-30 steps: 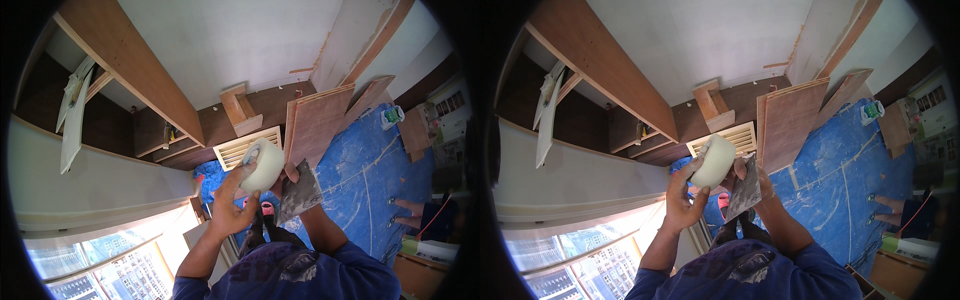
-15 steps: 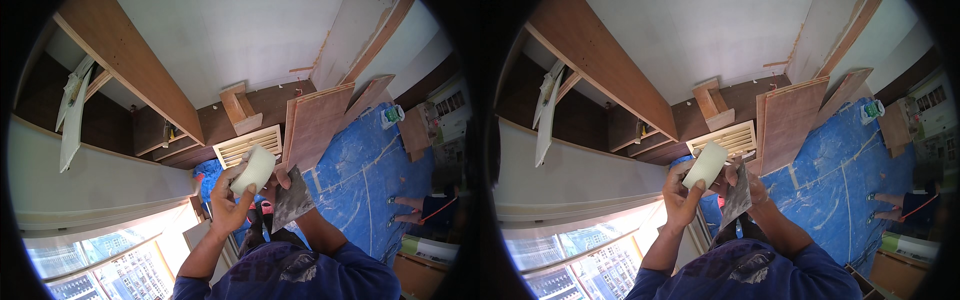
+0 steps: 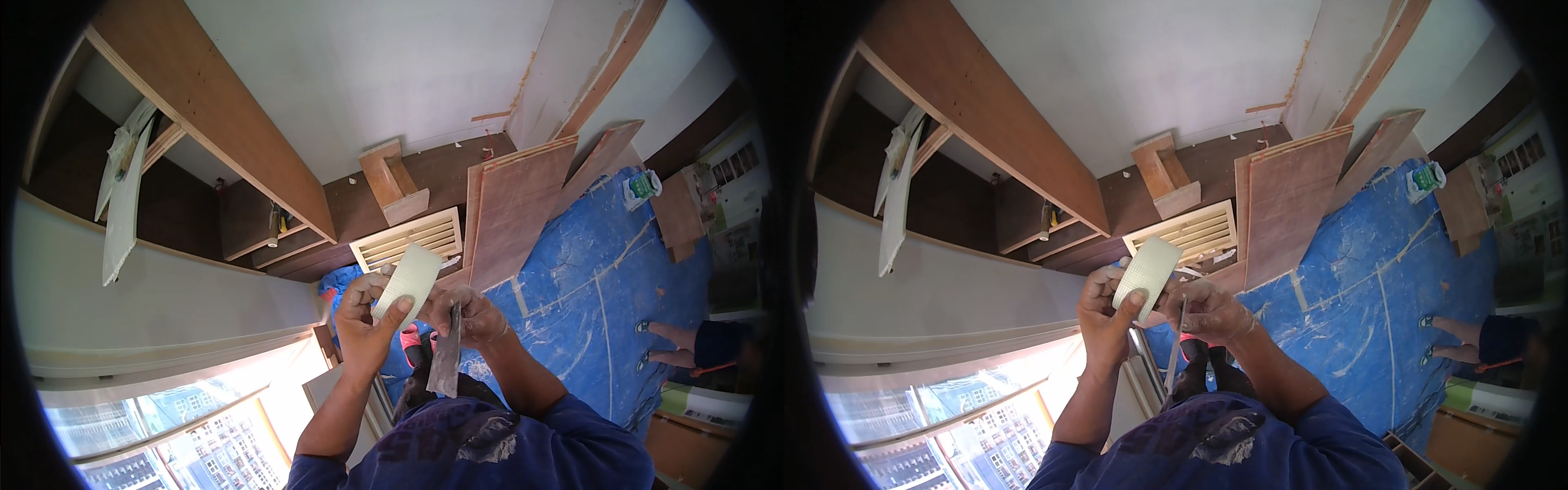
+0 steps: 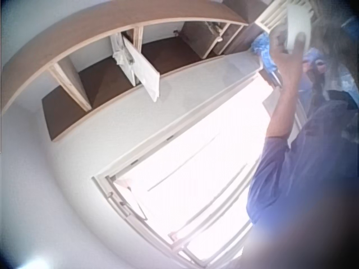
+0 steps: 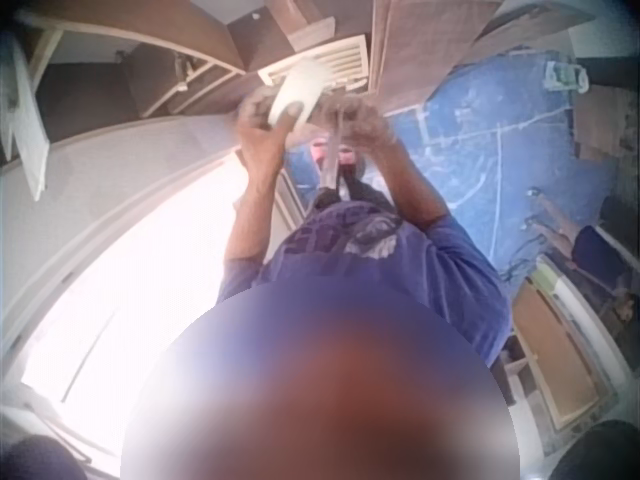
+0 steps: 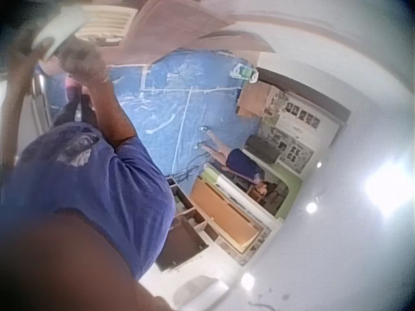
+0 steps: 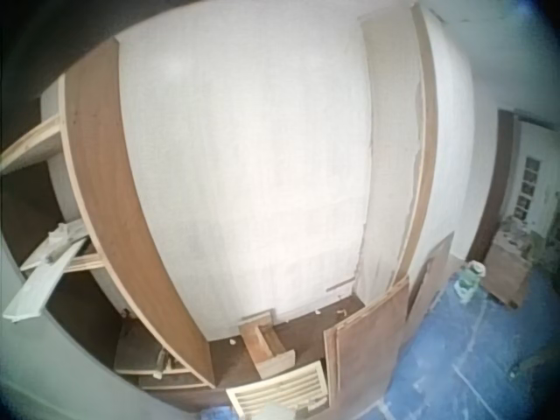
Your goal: The person applies joint compound to ceiling seams using a putty knife and taping knife, then embeds joint tape into the wet compound. They repeatedly reload compound from a shelf and smooth the taped seams.
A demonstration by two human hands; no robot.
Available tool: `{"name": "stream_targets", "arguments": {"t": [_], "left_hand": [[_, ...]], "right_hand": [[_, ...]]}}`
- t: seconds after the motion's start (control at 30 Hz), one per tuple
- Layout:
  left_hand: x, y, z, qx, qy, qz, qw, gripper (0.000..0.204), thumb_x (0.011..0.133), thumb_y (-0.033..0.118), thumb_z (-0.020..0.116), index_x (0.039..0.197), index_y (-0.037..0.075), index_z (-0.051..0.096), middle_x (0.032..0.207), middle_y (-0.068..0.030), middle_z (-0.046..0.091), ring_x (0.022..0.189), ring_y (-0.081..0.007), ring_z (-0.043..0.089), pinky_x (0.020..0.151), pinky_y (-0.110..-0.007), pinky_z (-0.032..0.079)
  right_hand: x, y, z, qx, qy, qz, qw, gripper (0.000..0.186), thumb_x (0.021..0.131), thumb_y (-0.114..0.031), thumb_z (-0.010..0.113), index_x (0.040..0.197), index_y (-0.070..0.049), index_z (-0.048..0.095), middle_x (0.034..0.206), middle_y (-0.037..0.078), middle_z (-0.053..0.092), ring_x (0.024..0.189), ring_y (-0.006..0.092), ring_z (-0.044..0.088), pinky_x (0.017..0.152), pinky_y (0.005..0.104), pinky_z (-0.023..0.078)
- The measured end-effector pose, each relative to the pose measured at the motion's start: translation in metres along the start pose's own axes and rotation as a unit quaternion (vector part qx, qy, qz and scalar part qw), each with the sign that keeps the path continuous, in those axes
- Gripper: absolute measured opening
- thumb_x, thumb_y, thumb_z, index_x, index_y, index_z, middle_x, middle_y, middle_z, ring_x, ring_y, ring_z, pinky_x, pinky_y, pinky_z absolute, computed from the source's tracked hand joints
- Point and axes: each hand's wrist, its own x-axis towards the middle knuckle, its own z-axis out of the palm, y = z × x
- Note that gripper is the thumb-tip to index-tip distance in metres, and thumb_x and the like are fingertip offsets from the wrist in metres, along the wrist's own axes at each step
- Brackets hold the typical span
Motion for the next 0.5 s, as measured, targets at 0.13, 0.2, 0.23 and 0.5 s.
{"name": "stream_targets", "arguments": {"t": [0.13, 0.2, 0.23, 0.5], "left_hand": [[0.002, -0.003, -0.003, 0.119, -0.001, 0.080, 0.990, 0.036, 0.094, 0.010, 0.075, 0.125, -0.001, 0.060, 0.116, -0.0150, 0.067, 0.105, -0.0207, 0.065, 0.090, -0.034, 0.053], [0.001, 0.003, 0.001, 0.278, 0.004, 0.190, 0.942, 0.040, 0.093, 0.008, 0.073, 0.130, -0.001, 0.060, 0.125, -0.0204, 0.063, 0.110, -0.0275, 0.064, 0.093, -0.037, 0.052], [0.001, 0.007, 0.000, 0.322, -0.021, 0.203, 0.924, 0.042, 0.094, 0.010, 0.071, 0.133, -0.001, 0.060, 0.130, -0.0224, 0.058, 0.113, -0.0294, 0.062, 0.096, -0.039, 0.051], [-0.003, 0.002, -0.019, 0.451, -0.108, 0.302, 0.833, 0.059, 0.088, 0.003, 0.072, 0.144, 0.012, 0.058, 0.152, -0.0324, 0.041, 0.126, -0.0480, 0.058, 0.103, -0.050, 0.052]], "right_hand": [[-0.001, -0.016, 0.004, -0.096, 0.022, 0.055, 0.994, 0.021, 0.090, -0.018, 0.081, 0.093, 0.000, 0.072, 0.106, 0.015, 0.065, 0.099, 0.0242, 0.064, 0.088, 0.0382, 0.050], [0.005, -0.028, 0.013, -0.111, 0.019, 0.058, 0.992, 0.020, 0.089, -0.014, 0.081, 0.093, 0.003, 0.071, 0.100, 0.014, 0.065, 0.087, 0.0213, 0.065, 0.074, 0.0317, 0.052], [0.009, -0.032, 0.017, -0.116, 0.012, 0.042, 0.992, 0.020, 0.089, -0.013, 0.081, 0.093, 0.004, 0.071, 0.097, 0.013, 0.065, 0.082, 0.0199, 0.065, 0.068, 0.0294, 0.051], [0.005, -0.019, 0.004, -0.070, 0.016, -0.045, 0.996, 0.025, 0.092, -0.025, 0.079, 0.094, -0.003, 0.070, 0.100, 0.011, 0.064, 0.091, 0.0209, 0.062, 0.084, 0.0355, 0.050]]}}
